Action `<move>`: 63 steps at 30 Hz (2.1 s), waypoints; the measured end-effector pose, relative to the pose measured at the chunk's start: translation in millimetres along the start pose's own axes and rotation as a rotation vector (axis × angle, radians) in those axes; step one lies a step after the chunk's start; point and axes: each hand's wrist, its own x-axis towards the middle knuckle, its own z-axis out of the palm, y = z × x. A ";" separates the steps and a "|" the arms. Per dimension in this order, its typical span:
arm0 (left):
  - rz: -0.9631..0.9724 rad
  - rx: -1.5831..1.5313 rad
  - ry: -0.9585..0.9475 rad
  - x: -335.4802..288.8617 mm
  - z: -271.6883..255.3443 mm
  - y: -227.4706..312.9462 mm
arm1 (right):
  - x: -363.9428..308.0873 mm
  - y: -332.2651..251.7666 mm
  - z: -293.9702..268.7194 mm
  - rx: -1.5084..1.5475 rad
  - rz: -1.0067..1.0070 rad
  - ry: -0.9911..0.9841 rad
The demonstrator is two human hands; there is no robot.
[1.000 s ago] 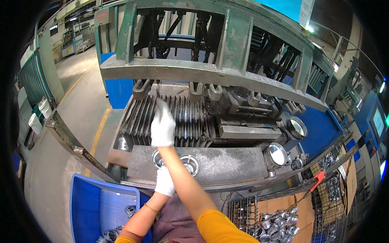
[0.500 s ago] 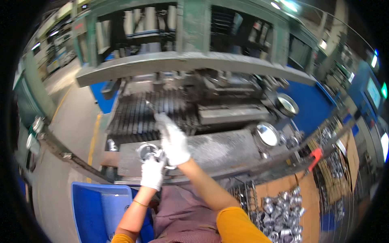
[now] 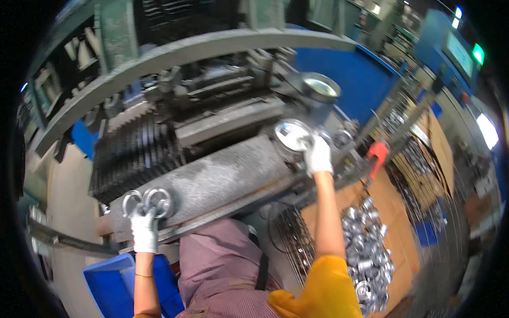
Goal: Operate a vertical press machine to process and assemble circular metal components.
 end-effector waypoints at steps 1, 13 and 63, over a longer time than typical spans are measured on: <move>0.392 0.453 0.008 -0.3 -0.7 -12.7 | -4.1 12.6 -2.5 -0.036 -0.048 0.047; 0.656 0.792 0.022 -6.6 -1.6 11.0 | 16.8 25.2 21.1 0.042 -0.114 0.171; 0.937 0.840 -1.068 -155.6 157.2 13.3 | -400.8 299.6 -151.7 -0.364 0.866 -0.203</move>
